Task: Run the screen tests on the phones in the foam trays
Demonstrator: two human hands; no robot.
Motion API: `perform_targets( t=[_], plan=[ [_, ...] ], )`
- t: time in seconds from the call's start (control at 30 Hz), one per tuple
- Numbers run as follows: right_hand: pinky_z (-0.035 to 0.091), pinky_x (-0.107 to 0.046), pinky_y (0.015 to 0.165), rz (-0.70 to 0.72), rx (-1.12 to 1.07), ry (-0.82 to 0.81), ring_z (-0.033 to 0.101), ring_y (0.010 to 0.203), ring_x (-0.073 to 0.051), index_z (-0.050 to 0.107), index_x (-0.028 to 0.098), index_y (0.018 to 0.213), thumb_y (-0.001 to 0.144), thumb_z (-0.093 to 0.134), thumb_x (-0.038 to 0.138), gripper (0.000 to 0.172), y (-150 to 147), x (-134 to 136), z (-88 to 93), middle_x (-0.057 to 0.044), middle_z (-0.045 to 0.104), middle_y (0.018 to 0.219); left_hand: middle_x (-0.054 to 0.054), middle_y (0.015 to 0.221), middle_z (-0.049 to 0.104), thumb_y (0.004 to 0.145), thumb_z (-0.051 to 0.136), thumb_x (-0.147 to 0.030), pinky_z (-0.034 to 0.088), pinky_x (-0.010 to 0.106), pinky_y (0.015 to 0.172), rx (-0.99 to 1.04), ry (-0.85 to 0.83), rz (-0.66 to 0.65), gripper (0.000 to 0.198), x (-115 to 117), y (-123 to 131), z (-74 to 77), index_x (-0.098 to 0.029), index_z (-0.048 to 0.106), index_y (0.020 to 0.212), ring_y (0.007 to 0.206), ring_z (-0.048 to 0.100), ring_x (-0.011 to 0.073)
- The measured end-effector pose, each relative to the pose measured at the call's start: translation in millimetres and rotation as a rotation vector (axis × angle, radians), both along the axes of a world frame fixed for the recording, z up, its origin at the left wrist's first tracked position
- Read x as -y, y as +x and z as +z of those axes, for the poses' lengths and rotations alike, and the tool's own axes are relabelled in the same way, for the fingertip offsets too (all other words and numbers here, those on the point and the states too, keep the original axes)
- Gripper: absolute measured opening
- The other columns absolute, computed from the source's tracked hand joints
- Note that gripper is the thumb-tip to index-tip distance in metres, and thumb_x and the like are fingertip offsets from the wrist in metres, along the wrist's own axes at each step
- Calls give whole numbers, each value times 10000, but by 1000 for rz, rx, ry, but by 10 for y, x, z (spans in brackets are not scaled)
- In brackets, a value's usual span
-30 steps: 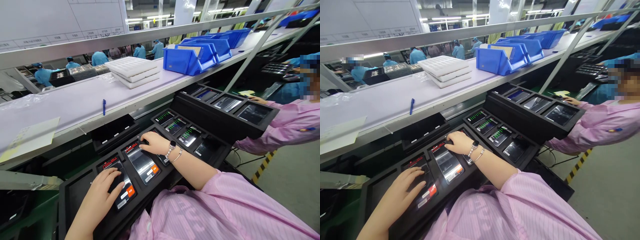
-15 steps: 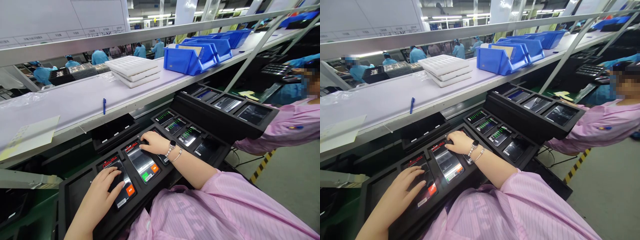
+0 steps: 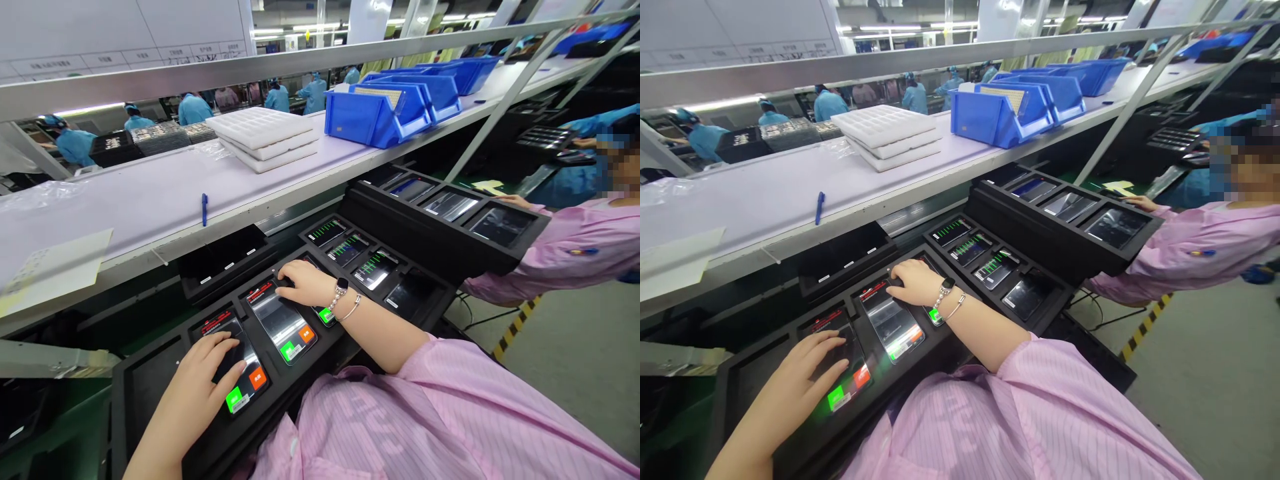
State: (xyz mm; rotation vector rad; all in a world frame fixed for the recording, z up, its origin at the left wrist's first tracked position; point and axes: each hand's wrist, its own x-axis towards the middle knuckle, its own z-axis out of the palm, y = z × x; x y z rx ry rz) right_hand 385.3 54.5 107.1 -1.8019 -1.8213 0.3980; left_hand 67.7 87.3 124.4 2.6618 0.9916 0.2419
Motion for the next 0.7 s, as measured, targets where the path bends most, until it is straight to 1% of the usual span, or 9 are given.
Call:
perform_targets(
  t=[0.1, 0.2, 0.27, 0.33, 0.43, 0.5, 0.6, 0.63, 0.7],
  plan=[
    [464, -429, 1031, -3, 9, 12, 617, 1133, -268, 671, 178, 1005, 885, 769, 309, 202, 22, -15, 14, -91, 708, 1121, 50, 1298, 703, 962, 539, -571, 572, 495, 1054, 31, 26, -10, 390, -50, 12, 6, -291, 731, 1156, 1242, 657, 293],
    [473, -428, 1013, 27, -20, 20, 635, 1097, -271, 679, 177, 975, 896, 726, 284, 141, 49, 57, 29, -101, 719, 1089, 92, 1257, 711, 969, 534, -577, 551, 479, 1068, 91, 43, -11, 420, -17, 65, 84, -240, 733, 1121, 1206, 663, 293],
    [496, -421, 964, 33, -75, 73, 652, 1038, -259, 681, 185, 952, 926, 650, 273, 97, 61, 148, 35, -98, 722, 1057, 111, 1259, 699, 984, 530, -551, 517, 470, 1102, 125, 40, -10, 413, 32, 107, 142, -215, 725, 1125, 1222, 642, 283],
    [530, -399, 861, -42, -169, 299, 670, 911, -236, 685, 209, 910, 913, 638, 299, 101, 57, 254, 36, -62, 722, 943, 108, 1264, 686, 994, 540, -503, 481, 453, 1133, 158, 36, 1, 370, 67, 123, 152, -208, 713, 1135, 1241, 621, 263],
    [545, -448, 912, -79, -267, 602, 685, 972, -249, 691, 234, 1029, 935, 620, 292, 131, -24, 513, 42, -72, 725, 1028, 106, 1334, 643, 983, 578, -472, 445, 445, 1166, 183, 21, 94, 357, 190, 66, 66, -212, 685, 1202, 1305, 572, 254],
    [529, -510, 989, 63, -246, 657, 674, 1083, -278, 666, 244, 1105, 931, 626, 249, 178, -135, 787, 40, -88, 721, 1108, 115, 1414, 590, 975, 593, -471, 408, 471, 1199, 179, 24, 174, 386, 384, -1, -7, -220, 658, 1260, 1374, 516, 270],
    [467, -596, 1100, 379, -105, 516, 639, 1220, -308, 612, 239, 1219, 932, 628, 196, 291, -344, 1198, -37, -95, 724, 1186, 129, 1541, 481, 970, 600, -489, 381, 493, 1221, 179, -40, 267, 503, 731, -118, -87, -244, 557, 1407, 1456, 436, 285],
    [447, -607, 1127, 432, -70, 470, 637, 1237, -306, 597, 233, 1255, 941, 618, 188, 318, -407, 1292, -83, -95, 725, 1204, 128, 1567, 452, 969, 600, -500, 389, 488, 1217, 185, -76, 291, 542, 815, -159, -105, -254, 520, 1445, 1469, 424, 285],
    [428, -608, 1153, 435, -9, 432, 651, 1228, -297, 582, 220, 1293, 964, 595, 190, 331, -495, 1397, -179, -93, 730, 1206, 124, 1590, 427, 969, 593, -514, 391, 480, 1217, 201, -124, 324, 581, 891, -226, -133, -268, 477, 1482, 1480, 415, 281]
  ],
)
